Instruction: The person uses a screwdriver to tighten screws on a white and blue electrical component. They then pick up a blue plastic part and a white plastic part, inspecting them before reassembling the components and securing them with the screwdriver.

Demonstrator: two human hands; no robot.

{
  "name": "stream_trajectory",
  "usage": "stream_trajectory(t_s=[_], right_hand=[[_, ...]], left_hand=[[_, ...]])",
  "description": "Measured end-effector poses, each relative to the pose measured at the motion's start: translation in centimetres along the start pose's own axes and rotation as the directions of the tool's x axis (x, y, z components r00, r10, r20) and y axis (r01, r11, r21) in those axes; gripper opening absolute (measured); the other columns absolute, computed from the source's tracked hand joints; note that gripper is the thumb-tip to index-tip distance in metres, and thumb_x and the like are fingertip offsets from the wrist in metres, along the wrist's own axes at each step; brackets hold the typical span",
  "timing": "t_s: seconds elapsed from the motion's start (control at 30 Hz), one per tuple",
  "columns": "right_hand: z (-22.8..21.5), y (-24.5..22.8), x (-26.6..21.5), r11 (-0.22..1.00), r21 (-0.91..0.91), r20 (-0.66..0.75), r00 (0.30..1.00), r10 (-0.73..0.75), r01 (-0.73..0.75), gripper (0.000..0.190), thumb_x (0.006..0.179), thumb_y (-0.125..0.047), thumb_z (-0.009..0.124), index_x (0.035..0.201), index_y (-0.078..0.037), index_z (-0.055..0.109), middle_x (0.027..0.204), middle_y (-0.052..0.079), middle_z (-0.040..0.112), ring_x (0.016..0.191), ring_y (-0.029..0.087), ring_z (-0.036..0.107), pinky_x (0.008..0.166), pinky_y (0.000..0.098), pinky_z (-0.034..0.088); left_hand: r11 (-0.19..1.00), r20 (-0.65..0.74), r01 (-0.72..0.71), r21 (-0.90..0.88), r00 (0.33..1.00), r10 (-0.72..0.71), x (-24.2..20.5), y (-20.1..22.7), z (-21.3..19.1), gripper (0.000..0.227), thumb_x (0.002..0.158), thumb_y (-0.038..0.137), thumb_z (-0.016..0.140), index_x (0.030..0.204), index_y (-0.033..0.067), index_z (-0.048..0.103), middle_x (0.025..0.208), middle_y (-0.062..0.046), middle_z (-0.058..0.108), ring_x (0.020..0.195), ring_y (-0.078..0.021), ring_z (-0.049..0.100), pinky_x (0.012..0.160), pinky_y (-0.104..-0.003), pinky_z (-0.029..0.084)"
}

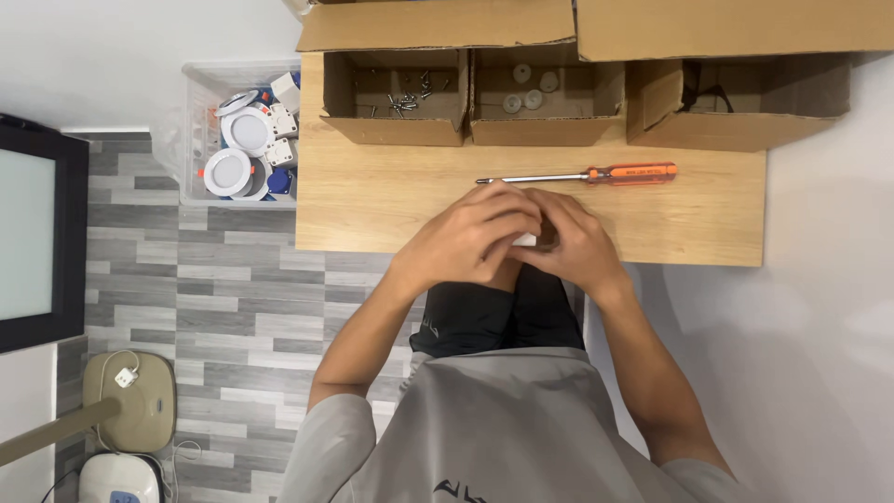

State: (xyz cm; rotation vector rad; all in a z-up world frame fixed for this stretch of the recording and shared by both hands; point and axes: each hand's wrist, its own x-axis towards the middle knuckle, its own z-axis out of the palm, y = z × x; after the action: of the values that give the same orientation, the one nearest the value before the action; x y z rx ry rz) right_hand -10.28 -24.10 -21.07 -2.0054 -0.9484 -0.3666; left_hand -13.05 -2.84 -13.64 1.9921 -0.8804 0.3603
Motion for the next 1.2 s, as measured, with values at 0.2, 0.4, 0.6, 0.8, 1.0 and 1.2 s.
stream_trajectory(t_s=[0.2, 0.4, 0.6, 0.8, 1.0, 1.2], right_hand=[[0.2, 0.2, 0.1, 1.0, 0.018, -0.018, 1.0, -0.016, 0.017, 0.07, 0.081, -0.031, 0.102, 0.132, 0.006, 0.072, 0.122, 0.019, 0.078, 0.113, 0.036, 0.076, 0.097, 0.0431, 0.063], [0.1, -0.1, 0.3, 1.0, 0.009, -0.011, 1.0, -0.018, 0.018, 0.07, 0.081, -0.028, 0.103, 0.131, 0.007, 0.071, 0.119, 0.022, 0.077, 0.11, 0.039, 0.077, 0.096, 0.0462, 0.063], [-0.5, -0.3, 0.5, 0.999, 0.042, 0.003, 1.0, -0.005, 0.005, 0.069, 0.082, -0.03, 0.102, 0.133, 0.006, 0.071, 0.123, 0.021, 0.077, 0.112, 0.039, 0.076, 0.097, 0.0461, 0.063], [-0.7, -0.2, 0.4, 0.998, 0.061, 0.008, 1.0, 0.0, 0.0, 0.07, 0.082, -0.03, 0.102, 0.134, 0.005, 0.071, 0.126, 0.021, 0.076, 0.114, 0.039, 0.076, 0.099, 0.0463, 0.063], [-1.2, -0.8, 1.2, 0.996, 0.091, 0.026, 1.0, 0.01, -0.012, 0.071, 0.082, -0.03, 0.102, 0.138, 0.003, 0.072, 0.128, 0.019, 0.077, 0.117, 0.038, 0.076, 0.102, 0.0435, 0.061], [-1.5, -0.9, 0.9, 0.999, 0.029, 0.086, 0.996, 0.033, -0.036, 0.07, 0.086, -0.034, 0.099, 0.138, 0.002, 0.07, 0.133, 0.017, 0.076, 0.121, 0.035, 0.075, 0.108, 0.0443, 0.059]], left_hand=[[0.999, 0.023, 0.015, 0.042, 1.0, -0.016, 0.1, -1.1, 0.1, 0.004, 0.101, 0.006, 0.074, 0.103, 0.006, 0.078, 0.109, -0.012, 0.071, 0.103, -0.0338, 0.069, 0.095, -0.043, 0.059], [0.992, 0.009, 0.019, 0.122, 1.0, -0.02, -0.1, -2.0, 0.9, 0.016, 0.1, 0.017, 0.082, 0.108, 0.0049, 0.076, 0.109, -0.011, 0.063, 0.096, -0.032, 0.066, 0.087, -0.044, 0.06], [1.0, -0.143, 0.008, 0.029, 0.99, -0.004, 0.1, -2.4, 0.0, 0.008, 0.101, 0.01, 0.079, 0.103, 0.0074, 0.072, 0.11, -0.009, 0.063, 0.093, -0.0314, 0.068, 0.087, -0.044, 0.062], [0.98, -0.262, -0.019, -0.196, 0.964, -0.034, 2.3, -0.9, -2.0, 0.012, 0.104, 0.002, 0.073, 0.115, 0.0057, 0.078, 0.121, -0.013, 0.075, 0.105, -0.032, 0.075, 0.091, -0.043, 0.065], [0.952, -0.357, -0.016, -0.306, 0.929, -0.099, 1.5, -4.4, -1.4, 0.04, 0.121, 0.02, 0.038, 0.125, 0.0021, 0.073, 0.093, -0.01, 0.062, 0.081, -0.0195, 0.062, 0.073, -0.036, 0.059], [0.951, -0.431, 0.028, -0.309, 0.887, -0.166, 2.4, -4.0, -2.4, 0.035, 0.121, 0.02, 0.04, 0.119, 0.0015, 0.07, 0.08, -0.005, 0.054, 0.069, -0.0167, 0.054, 0.064, -0.03, 0.052]])
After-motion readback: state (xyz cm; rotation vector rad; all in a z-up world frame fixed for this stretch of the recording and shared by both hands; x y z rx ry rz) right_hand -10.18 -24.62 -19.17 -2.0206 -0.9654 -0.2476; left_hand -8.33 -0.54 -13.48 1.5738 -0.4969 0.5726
